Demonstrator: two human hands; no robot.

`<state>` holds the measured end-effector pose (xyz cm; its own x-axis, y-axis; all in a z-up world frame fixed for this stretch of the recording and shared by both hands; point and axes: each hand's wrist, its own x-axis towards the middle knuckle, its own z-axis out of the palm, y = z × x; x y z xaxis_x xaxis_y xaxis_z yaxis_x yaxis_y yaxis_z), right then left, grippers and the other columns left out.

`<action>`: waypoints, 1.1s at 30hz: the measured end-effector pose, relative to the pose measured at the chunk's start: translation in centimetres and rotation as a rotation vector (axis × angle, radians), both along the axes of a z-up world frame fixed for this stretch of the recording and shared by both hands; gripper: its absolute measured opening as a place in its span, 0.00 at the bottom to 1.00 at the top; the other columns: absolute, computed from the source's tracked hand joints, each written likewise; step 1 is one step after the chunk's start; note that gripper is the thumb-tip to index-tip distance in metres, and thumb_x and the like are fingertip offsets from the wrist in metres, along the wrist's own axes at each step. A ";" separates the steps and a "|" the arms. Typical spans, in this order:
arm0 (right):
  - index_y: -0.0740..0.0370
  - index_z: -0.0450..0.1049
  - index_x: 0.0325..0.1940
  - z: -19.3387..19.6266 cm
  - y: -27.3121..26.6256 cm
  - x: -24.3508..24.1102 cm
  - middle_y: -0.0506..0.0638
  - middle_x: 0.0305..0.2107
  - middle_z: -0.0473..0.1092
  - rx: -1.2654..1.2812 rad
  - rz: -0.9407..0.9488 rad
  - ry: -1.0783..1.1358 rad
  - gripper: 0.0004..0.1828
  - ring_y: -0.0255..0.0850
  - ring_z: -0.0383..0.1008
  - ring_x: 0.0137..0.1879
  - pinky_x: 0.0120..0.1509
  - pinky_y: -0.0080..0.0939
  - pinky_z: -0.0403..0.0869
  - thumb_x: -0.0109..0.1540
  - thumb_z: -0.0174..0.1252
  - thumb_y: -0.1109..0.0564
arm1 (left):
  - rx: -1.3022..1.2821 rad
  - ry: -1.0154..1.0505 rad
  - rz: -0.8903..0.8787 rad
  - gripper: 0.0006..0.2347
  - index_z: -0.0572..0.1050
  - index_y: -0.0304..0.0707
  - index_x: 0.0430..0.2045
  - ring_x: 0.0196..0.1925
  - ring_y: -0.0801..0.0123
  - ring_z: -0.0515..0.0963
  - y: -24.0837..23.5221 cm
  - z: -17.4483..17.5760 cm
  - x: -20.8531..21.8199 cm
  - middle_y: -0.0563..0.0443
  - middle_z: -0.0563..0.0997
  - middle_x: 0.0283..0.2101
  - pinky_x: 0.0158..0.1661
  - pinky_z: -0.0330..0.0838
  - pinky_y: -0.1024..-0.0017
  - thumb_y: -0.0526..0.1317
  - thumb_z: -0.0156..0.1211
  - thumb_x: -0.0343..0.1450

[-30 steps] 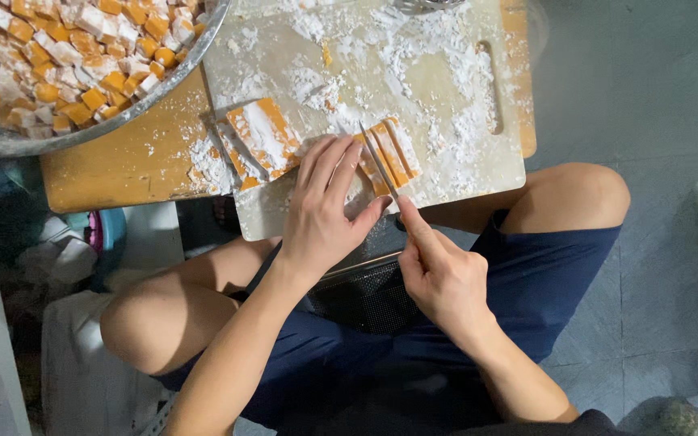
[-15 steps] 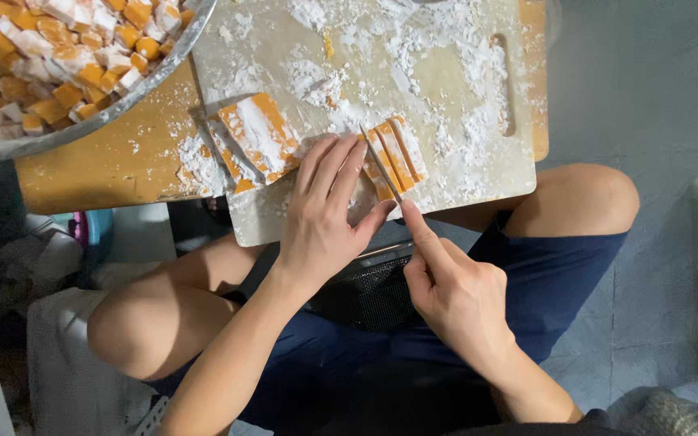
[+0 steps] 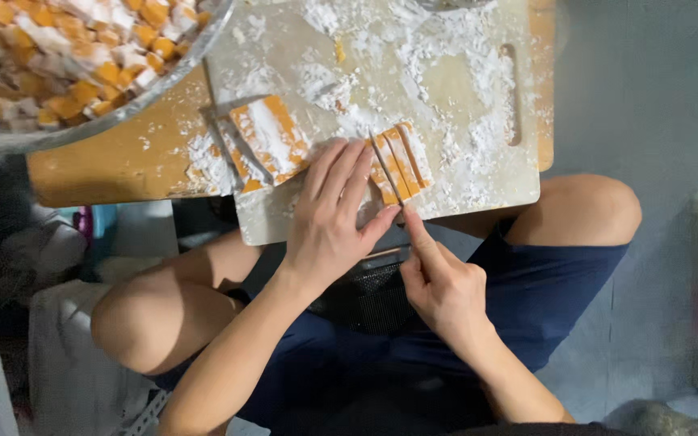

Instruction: The person dices orange-colored food blocks on a flour-dusted cutting board using a knife, then places the pieces into a large metal bowl containing diced food.

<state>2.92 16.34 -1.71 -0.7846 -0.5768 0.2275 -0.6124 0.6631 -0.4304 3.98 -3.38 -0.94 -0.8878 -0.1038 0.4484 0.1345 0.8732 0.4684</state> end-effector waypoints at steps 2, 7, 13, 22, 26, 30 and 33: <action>0.45 0.72 0.66 0.0 -0.2 -0.3 0.48 0.19 0.72 -0.027 -0.013 0.076 0.33 0.50 0.75 0.26 0.28 0.50 0.72 0.55 0.55 0.61 | 0.056 0.036 0.059 0.27 0.73 0.23 0.53 0.64 0.43 0.70 0.4 -0.1 -0.1 0.31 0.74 0.56 0.64 0.63 0.51 0.48 0.70 0.67; 0.43 0.74 0.65 0.2 0.4 -0.2 0.42 0.25 0.77 -0.050 -0.024 0.059 0.31 0.46 0.77 0.28 0.31 0.43 0.74 0.57 0.55 0.61 | 0.009 0.037 0.075 0.26 0.73 0.23 0.53 0.65 0.43 0.69 0.6 -0.5 0.9 0.32 0.74 0.58 0.66 0.62 0.53 0.48 0.69 0.68; 0.43 0.74 0.64 2.3 -0.6 0.6 0.43 0.20 0.73 -0.011 -0.025 0.110 0.32 0.44 0.76 0.25 0.30 0.41 0.74 0.56 0.54 0.61 | 0.017 0.000 0.054 0.23 0.75 0.23 0.49 0.65 0.42 0.69 0.4 0.2 1.9 0.29 0.74 0.58 0.66 0.60 0.52 0.45 0.69 0.67; 0.47 0.76 0.63 3.7 1.1 -1.1 0.49 0.32 0.79 -0.196 -0.094 -0.013 0.32 0.47 0.80 0.37 0.37 0.45 0.77 0.55 0.57 0.64 | -0.016 -0.050 -0.075 0.22 0.71 0.31 0.57 0.66 0.45 0.69 -0.7 -0.2 1.5 0.36 0.72 0.61 0.67 0.60 0.53 0.40 0.66 0.69; 0.49 0.75 0.65 1.8 3.4 -1.7 0.56 0.35 0.79 -0.214 -0.181 -0.097 0.33 0.54 0.79 0.41 0.39 0.51 0.75 0.55 0.57 0.66 | -0.134 -0.127 -0.209 0.20 0.69 0.36 0.60 0.69 0.49 0.64 -1.7 0.5 -0.5 0.39 0.71 0.62 0.69 0.55 0.54 0.36 0.60 0.71; 0.47 0.74 0.65 3.2 3.6 -2.0 0.56 0.35 0.79 -0.256 -0.214 -0.138 0.32 0.54 0.80 0.41 0.39 0.49 0.76 0.57 0.56 0.65 | -0.232 -0.047 -0.315 0.25 0.68 0.42 0.63 0.71 0.47 0.61 -2.8 0.7 -2.9 0.44 0.69 0.64 0.69 0.55 0.52 0.41 0.63 0.69; 0.46 0.75 0.63 3.2 4.5 -2.2 0.57 0.34 0.79 -0.303 -0.247 -0.157 0.30 0.55 0.80 0.40 0.38 0.48 0.76 0.57 0.56 0.65 | -0.274 -0.077 -0.388 0.24 0.69 0.45 0.62 0.72 0.50 0.60 -2.9 0.8 -4.3 0.46 0.69 0.65 0.69 0.52 0.53 0.42 0.63 0.68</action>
